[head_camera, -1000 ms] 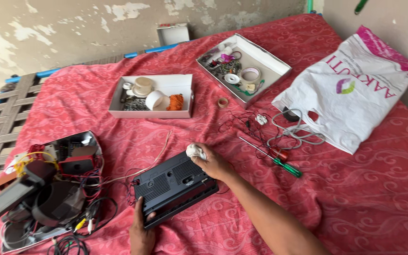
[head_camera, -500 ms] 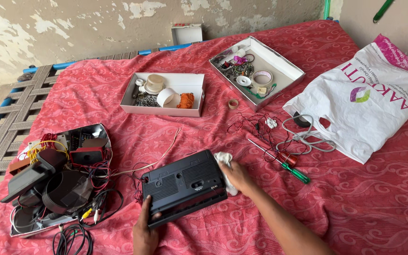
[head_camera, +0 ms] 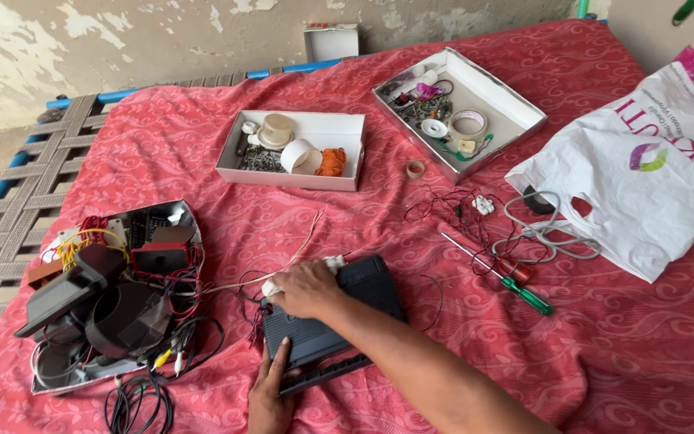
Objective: The person wipes the exterior of a black portable radio with a white cloth, then picks up and wipes several small wires and a white cable. The person places the radio aside and continues wiping the wires and cable on a red patterned cloth.
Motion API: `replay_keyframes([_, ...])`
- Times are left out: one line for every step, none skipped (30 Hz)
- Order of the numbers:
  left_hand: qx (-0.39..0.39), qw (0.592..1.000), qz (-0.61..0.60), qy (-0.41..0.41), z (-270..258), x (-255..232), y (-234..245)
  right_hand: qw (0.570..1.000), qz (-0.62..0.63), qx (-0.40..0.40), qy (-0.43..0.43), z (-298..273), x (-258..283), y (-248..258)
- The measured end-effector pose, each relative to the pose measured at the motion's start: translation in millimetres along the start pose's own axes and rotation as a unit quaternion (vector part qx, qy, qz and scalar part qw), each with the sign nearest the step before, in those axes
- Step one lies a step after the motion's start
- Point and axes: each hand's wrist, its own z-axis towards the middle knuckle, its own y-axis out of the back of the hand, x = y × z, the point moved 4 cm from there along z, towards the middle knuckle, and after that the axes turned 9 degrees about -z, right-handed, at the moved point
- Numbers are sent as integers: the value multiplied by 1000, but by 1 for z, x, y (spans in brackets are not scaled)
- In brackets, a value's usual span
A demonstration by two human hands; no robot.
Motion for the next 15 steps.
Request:
replay_keyframes([-9,1000,22,-6,-1,-3,0,999,13,-35,10,-2,7,-2])
replay_keyframes([-19,999,44,-14,0,-7,0,997,26,-71,20,-2,10,-2])
replay_keyframes([-28,997,67,-22,1,-10,3,998,44,-43,8,0,4,-7])
replay_keyframes([-24,998,55,-9,4,-12,3,998,58,-17,-4,-1,-15,-9])
replay_keyframes([-19,999,43,3,7,-12,4,997,72,10,-17,-1,-36,-13])
replay_keyframes([-19,999,28,25,1,-12,2,998,55,15,-19,-2,-61,-17])
replay_keyframes([-23,999,22,20,-2,-13,1,999,37,20,-21,-5,-89,-20])
replay_keyframes([-28,999,20,13,1,-15,4,991,52,50,-112,-16,-129,-25])
replay_keyframes([-32,999,19,6,2,-18,6,986,87,63,-129,-26,-158,-28])
replay_keyframes([-39,999,14,-2,3,-20,8,966,216,48,-136,-40,-180,-35])
replay_keyframes([-46,999,9,-10,5,-21,9,950,269,30,-158,-55,-198,-42])
replay_keyframes([-49,999,4,-17,5,-22,9,929,323,14,-183,-69,-207,-54])
replay_keyframes([-45,999,-5,-7,6,-23,7,917,333,-51,-214,-81,-207,-66])
replay_keyframes([-39,999,-11,3,6,-23,8,899,345,-115,-243,-96,-200,-79])
replay_keyframes([-34,999,-18,13,5,-23,7,877,355,-179,-271,-112,-193,-87])
